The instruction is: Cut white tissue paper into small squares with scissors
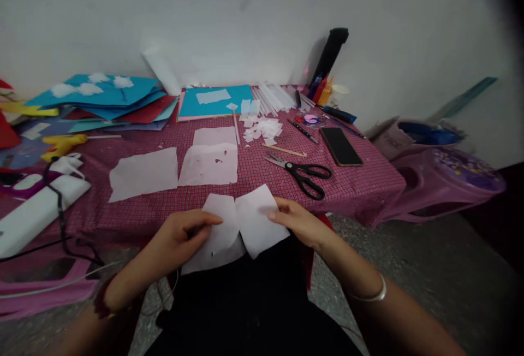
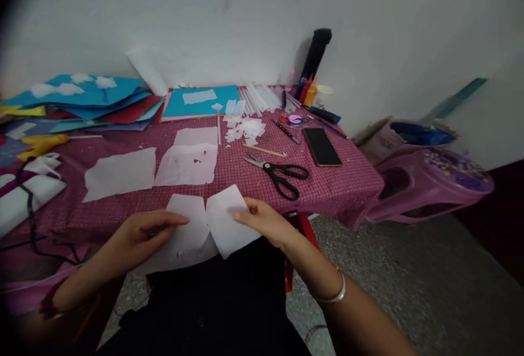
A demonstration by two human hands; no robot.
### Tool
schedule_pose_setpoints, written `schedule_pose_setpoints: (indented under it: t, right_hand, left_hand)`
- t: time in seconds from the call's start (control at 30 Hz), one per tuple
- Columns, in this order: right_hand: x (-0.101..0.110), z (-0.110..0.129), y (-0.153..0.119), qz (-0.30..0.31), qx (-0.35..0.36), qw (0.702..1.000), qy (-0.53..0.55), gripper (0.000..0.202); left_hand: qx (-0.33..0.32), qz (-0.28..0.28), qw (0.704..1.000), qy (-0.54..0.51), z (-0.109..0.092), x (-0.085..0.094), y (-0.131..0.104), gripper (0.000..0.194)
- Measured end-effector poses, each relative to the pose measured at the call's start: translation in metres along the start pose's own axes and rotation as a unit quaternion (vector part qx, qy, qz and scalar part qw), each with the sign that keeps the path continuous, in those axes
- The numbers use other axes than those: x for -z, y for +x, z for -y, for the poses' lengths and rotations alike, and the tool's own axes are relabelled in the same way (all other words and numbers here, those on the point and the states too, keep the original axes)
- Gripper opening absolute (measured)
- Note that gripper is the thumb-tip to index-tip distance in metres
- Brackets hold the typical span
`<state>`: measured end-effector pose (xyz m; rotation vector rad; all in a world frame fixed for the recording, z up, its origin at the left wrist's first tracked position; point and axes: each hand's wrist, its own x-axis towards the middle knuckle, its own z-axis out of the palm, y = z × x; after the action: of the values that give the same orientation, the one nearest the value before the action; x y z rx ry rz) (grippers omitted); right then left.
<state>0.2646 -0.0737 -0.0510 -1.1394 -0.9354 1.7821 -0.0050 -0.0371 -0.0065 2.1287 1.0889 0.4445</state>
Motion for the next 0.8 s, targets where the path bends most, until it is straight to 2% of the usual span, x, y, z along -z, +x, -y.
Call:
schedule_pose_setpoints:
  t: [0.07, 0.1, 0.17, 0.23, 0.3, 0.4, 0.5, 0.57, 0.7, 0.8]
  right_hand:
    - [-0.006, 0.005, 0.011, -0.02, -0.012, 0.999, -0.029, 0.029]
    - [-0.009, 0.008, 0.017, -0.049, -0.003, 0.998, -0.028, 0.026]
    - [-0.013, 0.018, 0.025, -0.123, 0.058, 0.991, 0.01, 0.023]
    - [-0.015, 0.027, 0.026, -0.186, 0.134, 0.97, 0.077, 0.026]
    - [-0.018, 0.027, 0.019, -0.201, 0.179, 0.952, 0.144, 0.035]
    - [-0.024, 0.007, -0.001, -0.175, 0.154, 0.948, 0.217, 0.046]
    - [-0.027, -0.025, -0.021, -0.164, 0.074, 0.955, 0.236, 0.048]
    - [-0.02, -0.038, -0.032, -0.122, 0.037, 0.967, 0.223, 0.05]
    - [0.01, -0.035, -0.047, 0.002, 0.024, 0.987, 0.161, 0.046]
    - [0.023, -0.021, -0.046, 0.027, 0.04, 0.994, 0.099, 0.044]
  left_hand:
    - [-0.026, 0.019, 0.999, 0.036, -0.007, 0.013, 0.017, 0.029]
    - [-0.041, 0.028, 0.997, 0.062, -0.012, 0.02, 0.028, 0.031]
    - [-0.074, 0.036, 0.986, 0.142, -0.025, 0.036, 0.048, 0.035]
    - [-0.106, 0.0, 0.97, 0.218, -0.042, 0.048, 0.064, 0.04]
    - [-0.134, -0.021, 0.958, 0.252, -0.056, 0.051, 0.07, 0.042]
    - [-0.147, 0.007, 0.955, 0.256, -0.062, 0.035, 0.064, 0.038]
    - [-0.128, 0.055, 0.958, 0.252, -0.049, 0.011, 0.05, 0.035]
    - [-0.108, 0.065, 0.962, 0.243, -0.036, -0.002, 0.039, 0.034]
    - [-0.075, 0.066, 0.971, 0.218, -0.018, -0.019, 0.022, 0.034]
    - [-0.069, 0.067, 0.973, 0.21, -0.013, -0.026, 0.017, 0.034]
